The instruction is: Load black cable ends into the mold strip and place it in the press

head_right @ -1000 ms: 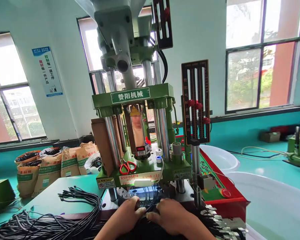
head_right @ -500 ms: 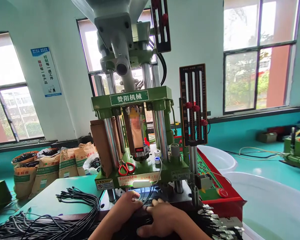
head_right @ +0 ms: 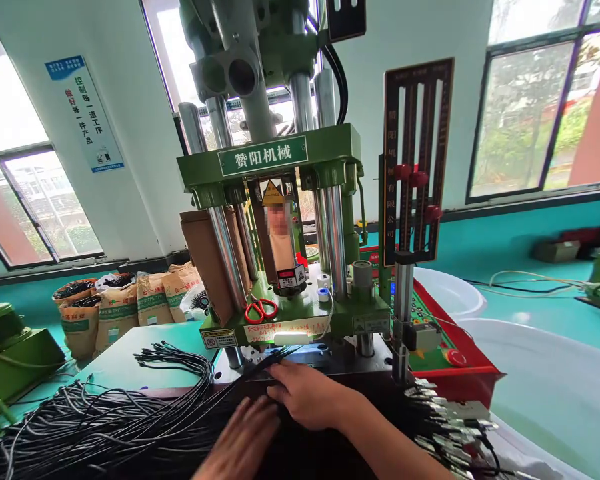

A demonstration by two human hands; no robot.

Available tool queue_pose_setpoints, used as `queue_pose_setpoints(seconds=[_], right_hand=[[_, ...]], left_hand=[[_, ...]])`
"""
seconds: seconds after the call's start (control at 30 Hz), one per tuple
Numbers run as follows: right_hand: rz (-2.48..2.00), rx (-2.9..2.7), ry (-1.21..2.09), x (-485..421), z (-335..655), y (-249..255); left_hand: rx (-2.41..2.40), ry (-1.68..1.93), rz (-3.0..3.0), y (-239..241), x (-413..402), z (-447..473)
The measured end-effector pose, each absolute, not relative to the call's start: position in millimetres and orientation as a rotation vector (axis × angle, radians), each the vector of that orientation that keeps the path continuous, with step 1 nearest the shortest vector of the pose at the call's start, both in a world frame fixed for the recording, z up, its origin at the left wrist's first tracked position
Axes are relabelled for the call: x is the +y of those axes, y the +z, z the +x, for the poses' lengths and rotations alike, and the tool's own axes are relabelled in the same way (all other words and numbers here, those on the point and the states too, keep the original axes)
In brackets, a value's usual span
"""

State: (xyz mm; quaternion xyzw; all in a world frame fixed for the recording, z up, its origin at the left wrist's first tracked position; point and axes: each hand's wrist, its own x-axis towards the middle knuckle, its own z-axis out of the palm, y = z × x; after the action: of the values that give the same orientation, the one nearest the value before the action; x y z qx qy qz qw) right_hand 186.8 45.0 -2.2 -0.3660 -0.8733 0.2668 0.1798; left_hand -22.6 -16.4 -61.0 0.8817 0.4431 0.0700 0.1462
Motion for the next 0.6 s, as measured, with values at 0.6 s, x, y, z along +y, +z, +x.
queue_pose_setpoints(seconds=[0.6], right_hand=[[-1.193,-2.485,0.563,18.3,203.8,-33.7]], left_hand=[[1.567,0.35,2.305,-39.9,4.8,-88.5]])
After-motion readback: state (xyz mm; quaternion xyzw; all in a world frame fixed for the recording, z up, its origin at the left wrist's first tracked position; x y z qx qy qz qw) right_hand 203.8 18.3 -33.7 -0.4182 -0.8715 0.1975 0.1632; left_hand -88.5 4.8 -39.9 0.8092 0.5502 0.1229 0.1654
